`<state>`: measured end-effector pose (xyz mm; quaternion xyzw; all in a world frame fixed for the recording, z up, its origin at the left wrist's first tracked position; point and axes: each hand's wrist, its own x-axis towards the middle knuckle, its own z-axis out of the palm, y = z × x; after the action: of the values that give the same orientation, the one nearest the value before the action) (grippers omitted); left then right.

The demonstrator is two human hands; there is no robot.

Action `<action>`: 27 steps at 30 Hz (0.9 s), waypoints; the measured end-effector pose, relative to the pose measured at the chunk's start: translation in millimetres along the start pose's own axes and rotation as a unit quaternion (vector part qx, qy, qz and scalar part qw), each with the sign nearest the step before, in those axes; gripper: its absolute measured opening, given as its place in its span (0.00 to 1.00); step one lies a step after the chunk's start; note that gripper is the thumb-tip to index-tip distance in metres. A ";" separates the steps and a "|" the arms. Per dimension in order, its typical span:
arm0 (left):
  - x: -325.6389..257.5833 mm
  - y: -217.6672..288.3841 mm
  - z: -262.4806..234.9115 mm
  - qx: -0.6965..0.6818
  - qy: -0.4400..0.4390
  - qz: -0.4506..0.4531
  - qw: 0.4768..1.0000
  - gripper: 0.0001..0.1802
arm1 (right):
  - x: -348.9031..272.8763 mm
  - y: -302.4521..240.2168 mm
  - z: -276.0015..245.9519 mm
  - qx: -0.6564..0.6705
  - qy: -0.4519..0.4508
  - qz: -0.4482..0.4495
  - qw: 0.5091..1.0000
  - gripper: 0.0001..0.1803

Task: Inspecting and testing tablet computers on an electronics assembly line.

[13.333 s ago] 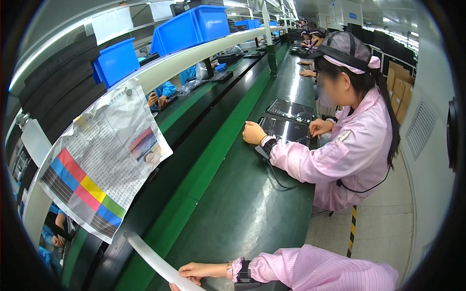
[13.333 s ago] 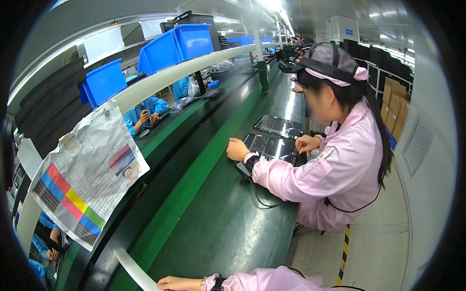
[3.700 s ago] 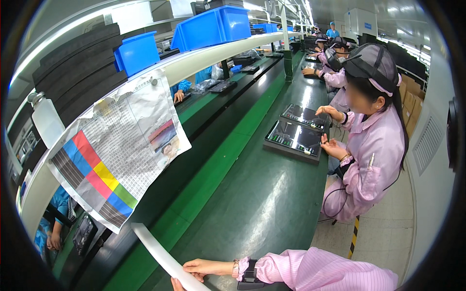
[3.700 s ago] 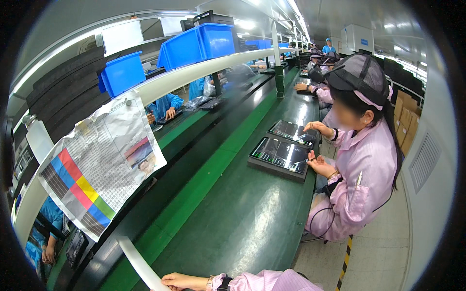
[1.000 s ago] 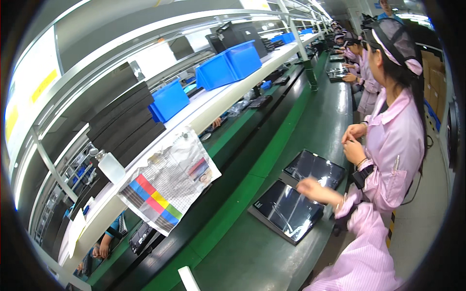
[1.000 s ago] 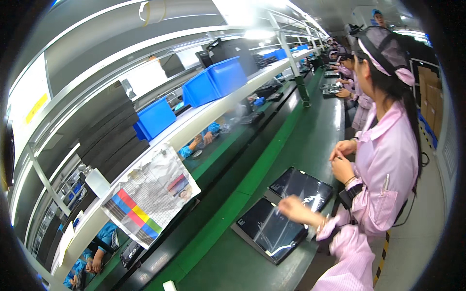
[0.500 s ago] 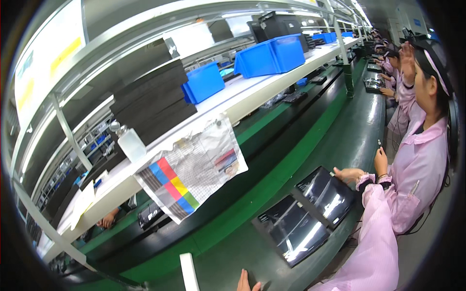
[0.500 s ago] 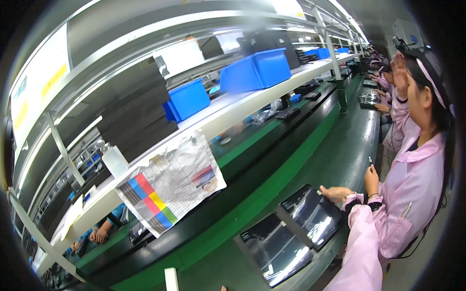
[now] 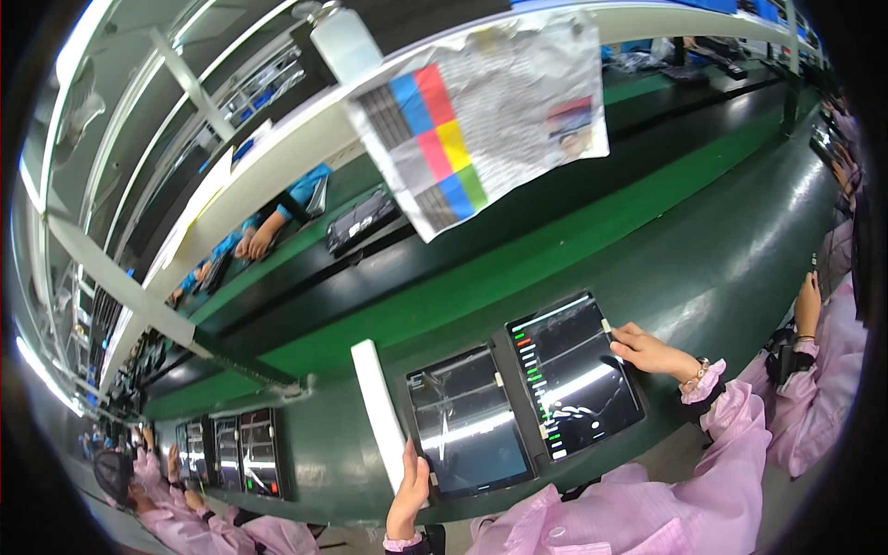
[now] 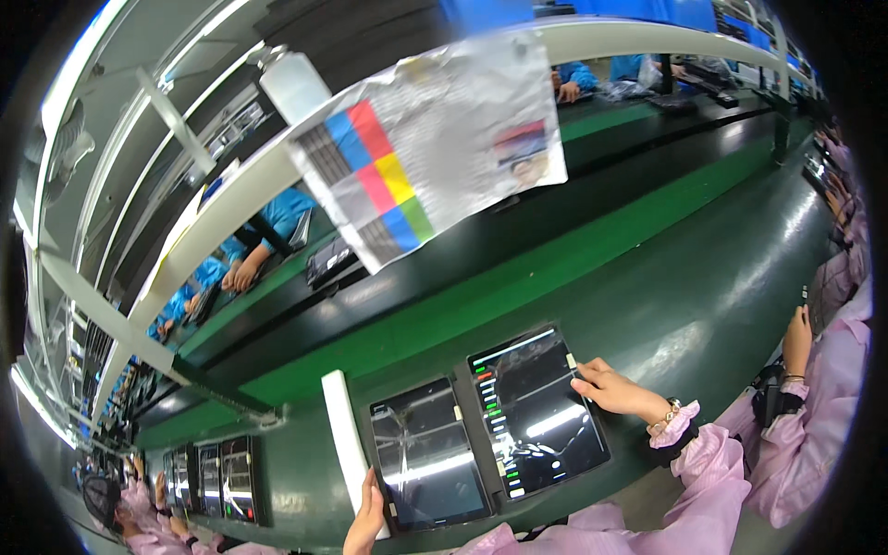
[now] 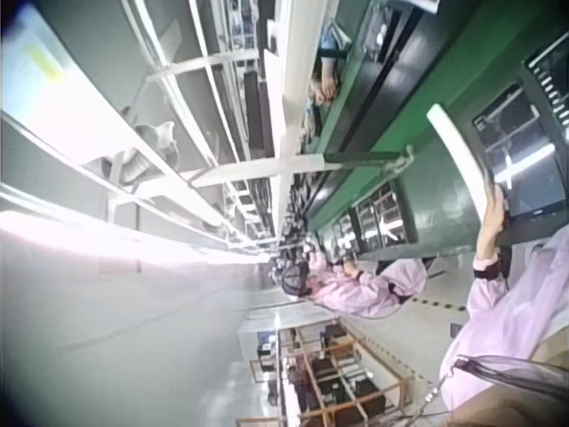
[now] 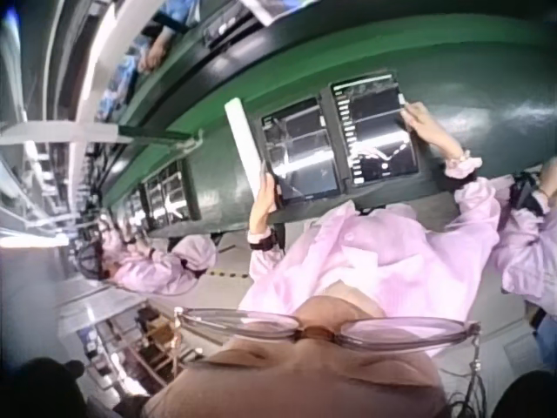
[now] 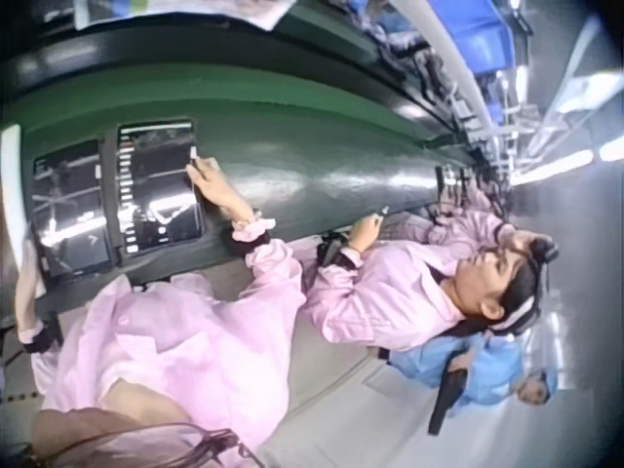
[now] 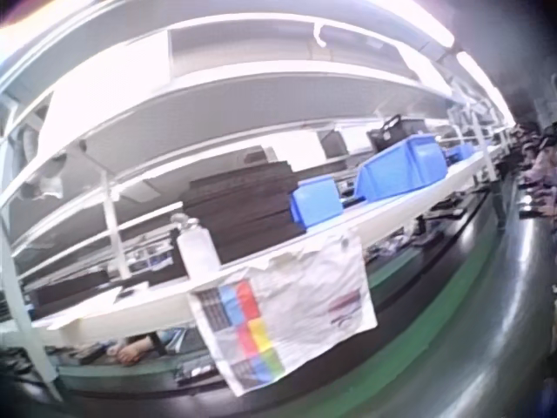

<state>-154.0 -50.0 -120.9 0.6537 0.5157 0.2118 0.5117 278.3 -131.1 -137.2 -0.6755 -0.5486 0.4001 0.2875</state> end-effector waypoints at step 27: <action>35.0 42.6 -47.6 0.383 0.027 0.179 0.906 0.39 | -2.4 -93.7 52.6 -0.336 0.166 -0.107 0.921 0.30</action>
<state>-159.6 5.0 -73.5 0.8748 0.4450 0.1038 0.1613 185.3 -114.2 -86.3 -0.7263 -0.6644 0.0412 0.1714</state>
